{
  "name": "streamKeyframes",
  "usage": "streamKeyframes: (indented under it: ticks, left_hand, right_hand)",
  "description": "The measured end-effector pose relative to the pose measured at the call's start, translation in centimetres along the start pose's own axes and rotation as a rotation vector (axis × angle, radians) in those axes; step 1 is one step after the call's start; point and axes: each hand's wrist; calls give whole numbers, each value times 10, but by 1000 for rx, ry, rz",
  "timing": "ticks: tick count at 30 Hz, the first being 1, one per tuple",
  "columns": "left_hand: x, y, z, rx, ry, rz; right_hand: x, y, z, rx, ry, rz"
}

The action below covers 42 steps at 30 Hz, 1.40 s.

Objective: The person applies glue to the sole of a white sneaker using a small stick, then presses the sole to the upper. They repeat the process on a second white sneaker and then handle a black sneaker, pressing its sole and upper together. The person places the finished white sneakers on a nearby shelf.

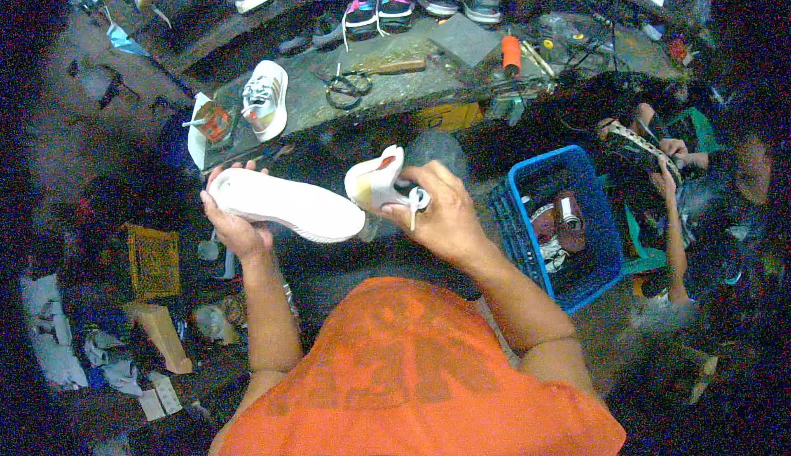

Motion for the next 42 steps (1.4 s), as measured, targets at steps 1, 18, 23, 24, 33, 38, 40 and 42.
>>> streamKeyframes:
  ticks: [1, 18, 23, 24, 33, 38, 40, 42]
  left_hand:
    - [2, 1, 8, -27, 25, 67]
    - [-49, 61, 210, -106, -129, 707]
    - [-69, 79, 192, 62, -247, 566]
    - [-70, 81, 189, 48, -272, 552]
    - [-31, 49, 124, 269, -666, 162]
    - [25, 31, 69, 435, -870, 147]
    - [46, 27, 49, 648, -1003, 42]
    - [66, 27, 28, 826, -1048, -74]
  right_hand:
    - [-1, -3, 7, -33, 24, 30]
    - [-35, -243, -27, 98, 881, 680]
    - [-52, -237, -51, 81, 578, 541]
    - [-55, -230, -52, 41, 493, 493]
    - [-118, -82, -32, -100, 185, 139]
    - [-152, -26, -60, -19, 379, 54]
    - [-159, -23, -69, -110, 300, 24]
    - [-162, -23, -73, -133, 292, 68]
Point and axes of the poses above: each hand's wrist, its own y-axis away from the middle knuckle, its own z-axis out of the back of the hand, x = y × z, and after that the axes turned 11 degrees about -z, right-handed
